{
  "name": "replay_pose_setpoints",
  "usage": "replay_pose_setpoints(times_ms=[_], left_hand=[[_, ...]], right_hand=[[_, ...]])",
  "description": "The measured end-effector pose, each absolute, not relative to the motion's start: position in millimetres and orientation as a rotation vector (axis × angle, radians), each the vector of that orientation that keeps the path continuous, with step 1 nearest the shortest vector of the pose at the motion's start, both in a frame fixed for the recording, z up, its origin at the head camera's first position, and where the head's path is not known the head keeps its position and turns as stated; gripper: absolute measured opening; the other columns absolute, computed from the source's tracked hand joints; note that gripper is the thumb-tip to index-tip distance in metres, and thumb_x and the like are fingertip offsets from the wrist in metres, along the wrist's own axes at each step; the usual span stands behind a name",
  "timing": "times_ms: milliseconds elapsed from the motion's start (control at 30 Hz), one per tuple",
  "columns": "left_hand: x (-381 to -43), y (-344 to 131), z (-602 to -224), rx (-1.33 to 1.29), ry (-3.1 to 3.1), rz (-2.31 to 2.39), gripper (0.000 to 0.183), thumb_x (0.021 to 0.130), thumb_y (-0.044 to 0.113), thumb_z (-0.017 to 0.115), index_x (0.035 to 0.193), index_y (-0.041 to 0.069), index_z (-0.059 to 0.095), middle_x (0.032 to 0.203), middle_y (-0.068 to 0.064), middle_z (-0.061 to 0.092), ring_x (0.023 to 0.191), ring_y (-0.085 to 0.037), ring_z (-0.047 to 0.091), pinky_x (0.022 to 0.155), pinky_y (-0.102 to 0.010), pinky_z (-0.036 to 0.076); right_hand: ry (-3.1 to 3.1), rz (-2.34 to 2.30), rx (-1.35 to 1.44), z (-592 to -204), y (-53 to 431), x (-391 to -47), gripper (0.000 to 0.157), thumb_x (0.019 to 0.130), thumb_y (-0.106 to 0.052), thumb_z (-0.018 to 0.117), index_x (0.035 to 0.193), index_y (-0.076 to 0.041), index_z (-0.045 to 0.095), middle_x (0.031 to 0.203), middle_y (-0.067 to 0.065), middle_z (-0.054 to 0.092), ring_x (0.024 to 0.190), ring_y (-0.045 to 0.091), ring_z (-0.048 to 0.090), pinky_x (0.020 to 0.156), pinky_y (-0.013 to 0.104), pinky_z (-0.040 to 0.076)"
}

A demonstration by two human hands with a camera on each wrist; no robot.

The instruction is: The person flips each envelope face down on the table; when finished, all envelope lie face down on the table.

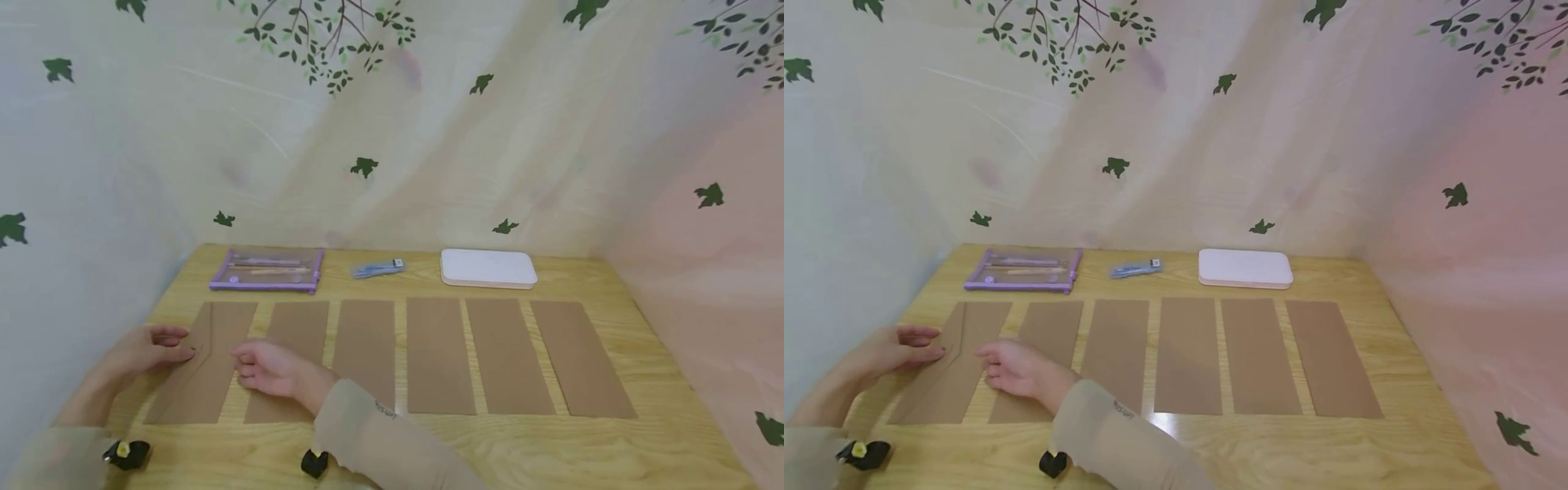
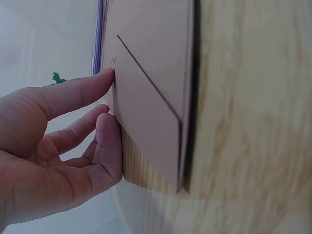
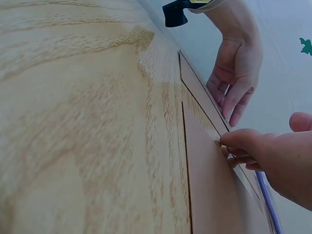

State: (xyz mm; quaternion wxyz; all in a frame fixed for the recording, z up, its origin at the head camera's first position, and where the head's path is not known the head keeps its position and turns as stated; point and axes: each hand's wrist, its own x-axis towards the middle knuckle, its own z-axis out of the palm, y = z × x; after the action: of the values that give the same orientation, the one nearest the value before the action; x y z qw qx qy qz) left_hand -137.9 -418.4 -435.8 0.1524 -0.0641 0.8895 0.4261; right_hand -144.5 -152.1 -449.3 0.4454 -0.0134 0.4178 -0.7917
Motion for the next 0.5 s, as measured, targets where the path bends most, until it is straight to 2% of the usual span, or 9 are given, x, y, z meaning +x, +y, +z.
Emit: replay_pose_setpoints(times_ms=[100,200,267,300,333,400,500], left_hand=[[-137.2,-419.2,-434.7,-0.166,2.563,1.203,0.070,0.092,0.019,0.077,0.135,-0.023,0.042,0.126,-0.039,0.055,0.092,-0.002,0.059,0.075,-0.023,0.058],[-136.2,-419.6,-434.3,-0.162,2.571,1.198,0.069,0.092,0.019,0.077,0.136,-0.023,0.043,0.124,-0.037,0.056,0.092,-0.004,0.058,0.075,-0.023,0.058],[-135.7,-419.5,-433.8,-0.159,2.590,1.185,0.069,0.092,0.020,0.077,0.135,-0.023,0.043,0.122,-0.035,0.058,0.092,-0.004,0.057,0.074,-0.022,0.057],[-135.6,-419.2,-433.7,-0.158,2.598,1.175,0.070,0.092,0.021,0.077,0.135,-0.023,0.044,0.121,-0.034,0.059,0.092,-0.004,0.057,0.074,-0.021,0.056],[-135.5,-419.0,-433.3,-0.157,2.605,1.166,0.070,0.092,0.022,0.078,0.135,-0.023,0.044,0.121,-0.034,0.059,0.093,-0.005,0.057,0.073,-0.021,0.056],[-136.0,-418.9,-432.1,-0.147,2.618,1.141,0.072,0.092,0.024,0.078,0.135,-0.022,0.044,0.124,-0.037,0.058,0.097,-0.013,0.061,0.073,-0.020,0.055],[-134.9,-418.6,-429.2,-0.147,2.584,1.167,0.074,0.092,0.023,0.078,0.137,-0.023,0.041,0.122,-0.035,0.061,0.097,-0.013,0.064,0.074,-0.021,0.056]], right_hand=[[1.030,-1.964,-0.026,-447.6,-152.6,-143.8,0.016,0.101,-0.001,0.047,0.088,-0.008,0.041,0.126,0.013,0.045,0.149,0.044,0.017,0.121,0.060,0.010],[1.031,-1.957,-0.022,-446.9,-152.4,-143.2,0.016,0.101,-0.001,0.047,0.089,-0.008,0.039,0.120,0.012,0.045,0.149,0.045,0.017,0.121,0.061,0.010],[1.031,-1.954,-0.026,-446.6,-152.2,-143.1,0.015,0.101,-0.001,0.046,0.090,-0.008,0.038,0.143,0.023,0.040,0.149,0.048,0.011,0.120,0.061,0.010],[1.033,-1.951,-0.027,-446.4,-152.1,-143.3,0.015,0.101,-0.001,0.046,0.091,-0.008,0.038,0.148,0.027,0.037,0.149,0.048,0.011,0.120,0.061,0.010],[1.034,-1.950,-0.030,-446.2,-152.0,-143.6,0.014,0.102,-0.001,0.046,0.092,-0.007,0.038,0.157,0.030,0.026,0.149,0.050,0.007,0.120,0.062,0.009],[1.031,-1.948,-0.030,-445.4,-151.5,-143.9,0.013,0.102,-0.002,0.046,0.094,-0.007,0.037,0.162,0.032,0.015,0.149,0.049,0.007,0.120,0.061,0.009],[1.020,-1.947,-0.024,-445.1,-150.7,-142.9,0.012,0.101,-0.001,0.046,0.095,-0.008,0.038,0.149,0.022,0.036,0.148,0.039,0.019,0.121,0.060,0.009]])
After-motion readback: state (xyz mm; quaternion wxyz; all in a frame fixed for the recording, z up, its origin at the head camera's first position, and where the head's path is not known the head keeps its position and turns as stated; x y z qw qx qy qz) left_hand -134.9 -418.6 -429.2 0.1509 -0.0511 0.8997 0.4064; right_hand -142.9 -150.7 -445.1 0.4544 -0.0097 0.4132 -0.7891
